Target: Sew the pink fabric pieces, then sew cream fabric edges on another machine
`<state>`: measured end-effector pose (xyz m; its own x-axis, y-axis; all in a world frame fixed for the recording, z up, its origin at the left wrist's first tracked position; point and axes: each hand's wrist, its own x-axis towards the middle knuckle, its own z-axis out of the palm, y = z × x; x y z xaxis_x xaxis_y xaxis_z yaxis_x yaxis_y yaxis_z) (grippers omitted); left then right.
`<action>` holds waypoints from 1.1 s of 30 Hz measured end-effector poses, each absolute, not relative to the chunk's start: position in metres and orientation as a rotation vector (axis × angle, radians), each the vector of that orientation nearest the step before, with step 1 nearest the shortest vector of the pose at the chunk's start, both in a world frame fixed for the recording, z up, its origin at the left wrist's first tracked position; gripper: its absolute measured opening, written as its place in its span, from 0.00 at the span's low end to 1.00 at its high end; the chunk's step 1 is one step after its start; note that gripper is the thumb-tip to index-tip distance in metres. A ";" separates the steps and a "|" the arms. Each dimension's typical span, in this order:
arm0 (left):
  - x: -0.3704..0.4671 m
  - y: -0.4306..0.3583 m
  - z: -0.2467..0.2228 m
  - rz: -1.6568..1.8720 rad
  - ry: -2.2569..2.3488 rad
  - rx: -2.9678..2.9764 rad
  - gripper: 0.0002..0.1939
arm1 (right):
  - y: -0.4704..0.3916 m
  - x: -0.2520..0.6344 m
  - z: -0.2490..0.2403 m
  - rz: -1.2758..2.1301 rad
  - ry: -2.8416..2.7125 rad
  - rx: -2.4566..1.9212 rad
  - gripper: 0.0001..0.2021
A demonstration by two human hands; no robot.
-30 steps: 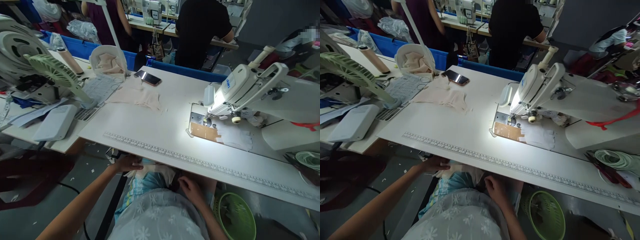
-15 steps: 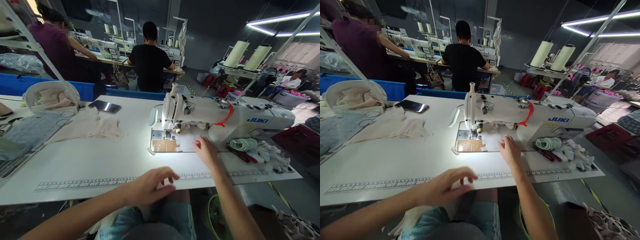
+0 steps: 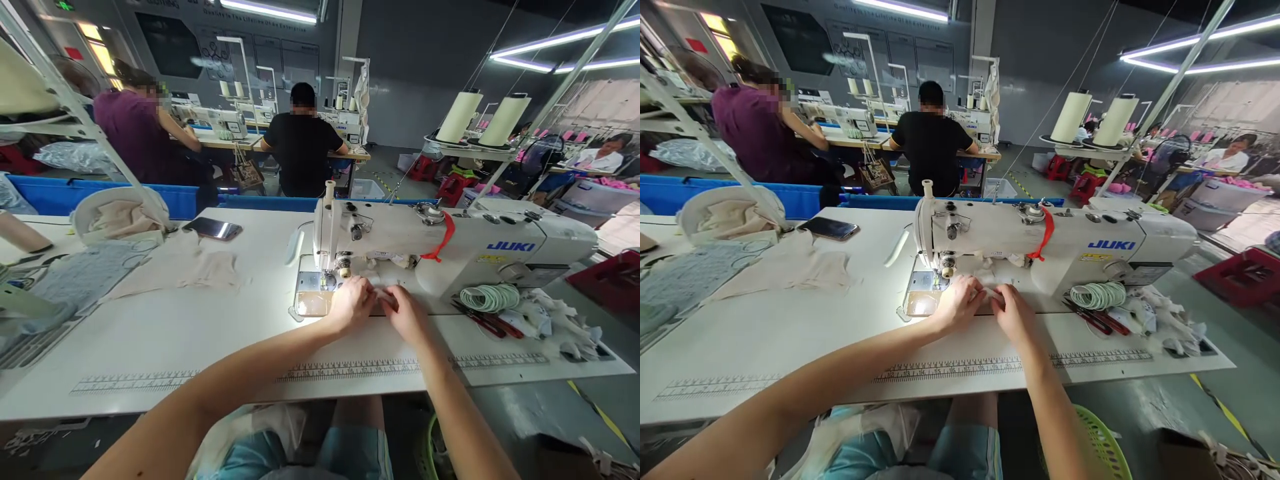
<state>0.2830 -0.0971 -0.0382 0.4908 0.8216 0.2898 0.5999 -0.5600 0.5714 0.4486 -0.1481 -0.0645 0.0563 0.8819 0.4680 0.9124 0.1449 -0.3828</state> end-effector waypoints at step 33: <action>-0.003 -0.005 0.000 0.212 1.344 2.596 0.04 | -0.138 0.451 -0.060 -0.599 -1.883 -1.326 0.08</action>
<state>-0.0030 -0.0047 0.0002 0.5737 0.8185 0.0308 0.7883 -0.5620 0.2503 0.4505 -0.1380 -0.0599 -0.1882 0.5858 0.7883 0.9337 0.3556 -0.0414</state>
